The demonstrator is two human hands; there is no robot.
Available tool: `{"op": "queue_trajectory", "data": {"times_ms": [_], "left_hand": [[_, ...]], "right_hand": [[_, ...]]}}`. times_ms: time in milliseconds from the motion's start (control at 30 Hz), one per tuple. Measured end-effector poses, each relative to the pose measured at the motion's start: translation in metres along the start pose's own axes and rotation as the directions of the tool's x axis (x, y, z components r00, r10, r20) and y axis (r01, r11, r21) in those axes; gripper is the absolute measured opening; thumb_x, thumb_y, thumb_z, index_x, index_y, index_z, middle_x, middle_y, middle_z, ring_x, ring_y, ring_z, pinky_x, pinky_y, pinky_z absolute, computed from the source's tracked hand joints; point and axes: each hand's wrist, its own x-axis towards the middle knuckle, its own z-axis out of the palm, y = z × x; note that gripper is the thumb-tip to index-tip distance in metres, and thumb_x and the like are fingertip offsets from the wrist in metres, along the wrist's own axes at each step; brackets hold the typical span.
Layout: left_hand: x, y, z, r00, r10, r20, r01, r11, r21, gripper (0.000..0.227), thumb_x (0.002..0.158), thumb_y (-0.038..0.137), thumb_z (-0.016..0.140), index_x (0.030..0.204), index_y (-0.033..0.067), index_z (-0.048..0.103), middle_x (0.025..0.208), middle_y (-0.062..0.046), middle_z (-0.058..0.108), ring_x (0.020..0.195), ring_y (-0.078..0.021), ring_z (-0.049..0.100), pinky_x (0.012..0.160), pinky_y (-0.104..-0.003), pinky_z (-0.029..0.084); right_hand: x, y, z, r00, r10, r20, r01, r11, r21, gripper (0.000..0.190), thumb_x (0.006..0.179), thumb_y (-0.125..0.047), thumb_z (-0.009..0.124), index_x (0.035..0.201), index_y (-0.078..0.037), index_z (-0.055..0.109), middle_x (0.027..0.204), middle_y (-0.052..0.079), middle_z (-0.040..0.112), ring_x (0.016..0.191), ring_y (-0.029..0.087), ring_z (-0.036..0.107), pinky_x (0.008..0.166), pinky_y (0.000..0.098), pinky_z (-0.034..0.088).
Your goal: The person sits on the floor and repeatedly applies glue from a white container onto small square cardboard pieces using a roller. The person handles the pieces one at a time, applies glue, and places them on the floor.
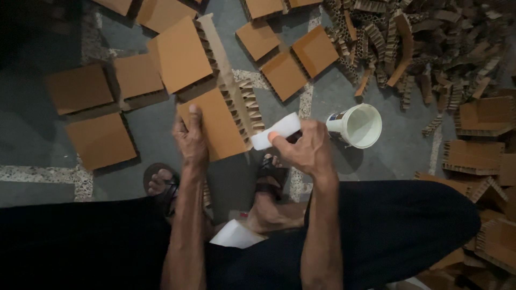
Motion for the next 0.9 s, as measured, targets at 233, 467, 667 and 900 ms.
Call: {"op": "queue_trajectory", "data": {"times_ms": [233,467,667,900], "left_hand": [[-0.001,-0.012,-0.001,0.990,-0.144,0.006,0.144,0.984,-0.106,0.040,0.108,0.034,0.058,0.131,0.0020,0.062,0.114,-0.005,0.070,0.102,-0.0130,0.066,0.085,-0.032,0.058],[-0.007,-0.008,0.000,0.985,-0.164,0.056,0.170,0.976,-0.133,0.038,0.107,0.034,0.057,0.128,0.0019,0.062,0.113,-0.005,0.071,0.101,-0.0135,0.068,0.083,-0.032,0.059],[0.000,0.000,-0.003,0.993,-0.120,-0.006,0.117,0.980,-0.163,0.038,0.109,0.033,0.058,0.131,0.0023,0.061,0.117,-0.005,0.069,0.104,-0.0132,0.066,0.087,-0.031,0.056],[0.001,0.003,-0.002,0.992,-0.127,-0.026,0.125,0.990,-0.059,0.041,0.109,0.037,0.055,0.125,0.0007,0.063,0.112,-0.006,0.071,0.101,-0.0139,0.069,0.086,-0.031,0.060]], "right_hand": [[0.039,-0.009,0.007,0.997,0.021,-0.073,-0.006,0.981,0.195,0.036,0.082,-0.038,0.071,0.092,-0.004,0.078,0.075,0.008,0.077,0.057,0.018,0.070,0.048,0.0342,0.054],[0.053,-0.010,0.036,0.964,-0.028,-0.265,0.101,0.959,0.265,0.041,0.085,-0.038,0.072,0.097,0.002,0.074,0.083,0.010,0.076,0.062,0.017,0.072,0.046,0.0315,0.057],[-0.001,-0.001,-0.003,0.898,-0.440,0.009,0.428,0.867,-0.253,0.019,0.085,-0.032,0.076,0.091,-0.015,0.083,0.070,0.010,0.073,0.057,0.024,0.067,0.052,0.0404,0.052],[0.012,-0.027,-0.007,1.000,0.019,0.016,-0.021,0.993,0.118,0.029,0.078,-0.032,0.076,0.082,-0.003,0.077,0.070,0.012,0.075,0.058,0.024,0.072,0.059,0.0368,0.056]]}}
